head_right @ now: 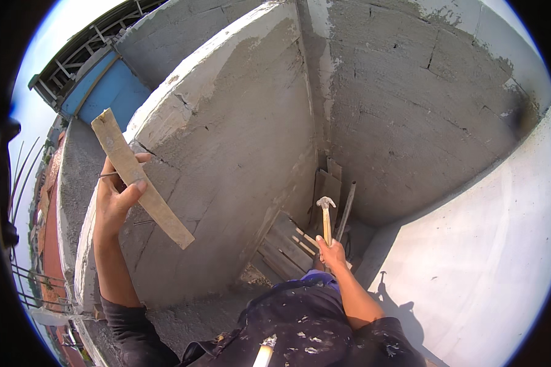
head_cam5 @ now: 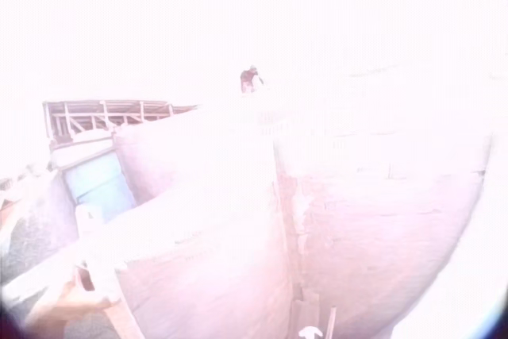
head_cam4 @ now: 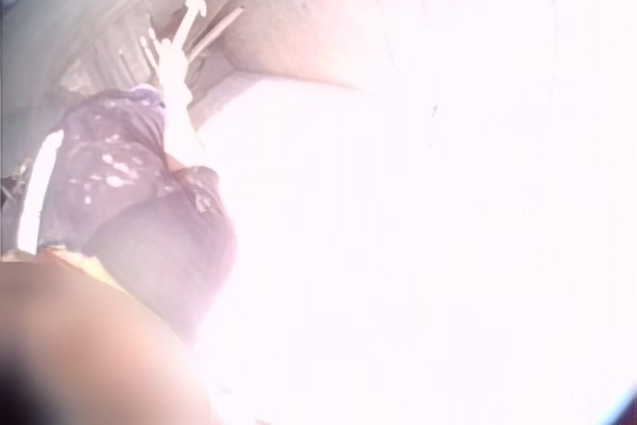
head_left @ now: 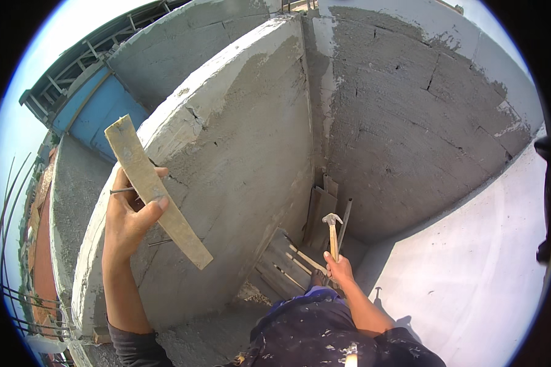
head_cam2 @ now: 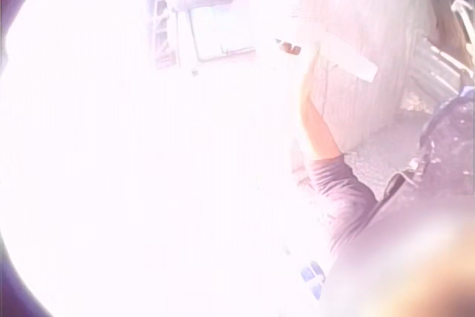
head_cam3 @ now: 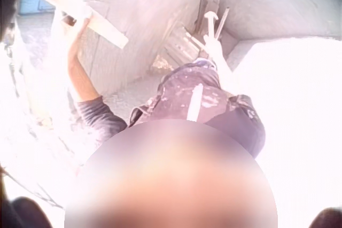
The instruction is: The person secures wooden planks to a curved concrete wall using a hammer and nails. They repeatedly position the planks, drive nails into the concrete, and adjust the wood to fit the wall's curve.
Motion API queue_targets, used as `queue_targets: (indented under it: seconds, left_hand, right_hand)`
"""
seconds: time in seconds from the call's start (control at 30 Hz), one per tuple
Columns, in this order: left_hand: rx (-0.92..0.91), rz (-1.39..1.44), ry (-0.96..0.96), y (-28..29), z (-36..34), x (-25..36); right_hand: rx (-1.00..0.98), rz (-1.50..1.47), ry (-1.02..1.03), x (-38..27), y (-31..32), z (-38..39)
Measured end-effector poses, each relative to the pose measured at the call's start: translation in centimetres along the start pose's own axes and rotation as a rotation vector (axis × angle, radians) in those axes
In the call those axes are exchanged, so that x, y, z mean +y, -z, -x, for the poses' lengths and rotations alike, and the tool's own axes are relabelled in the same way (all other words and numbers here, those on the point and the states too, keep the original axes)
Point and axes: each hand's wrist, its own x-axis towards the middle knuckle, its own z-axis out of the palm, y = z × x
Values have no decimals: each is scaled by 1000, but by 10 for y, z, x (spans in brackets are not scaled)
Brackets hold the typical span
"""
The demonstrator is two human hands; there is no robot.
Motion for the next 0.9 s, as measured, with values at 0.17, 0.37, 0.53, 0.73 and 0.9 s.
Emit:
queue_targets:
  seconds: [0.17, 0.37, 0.53, 0.73, 0.9]
  left_hand:
    - [-132, 201, 379, -226, 22, -59]
    - [-158, 344, 620, -340, 104, -82]
    - [-574, 526, 830, -325, 138, -78]
    - [-924, 1216, 520, -217, 112, -17]
    - [-1034, 2003, 65, -199, 128, 71]
  right_hand:
    - [-176, -258, 472, -89, -20, 34]
    - [-211, -80, 359, -106, 39, 81]
    - [-117, -129, 143, -51, 69, 101]
    - [325, -245, -57, 21, 105, 87]
    - [555, -174, -283, 90, 148, 63]
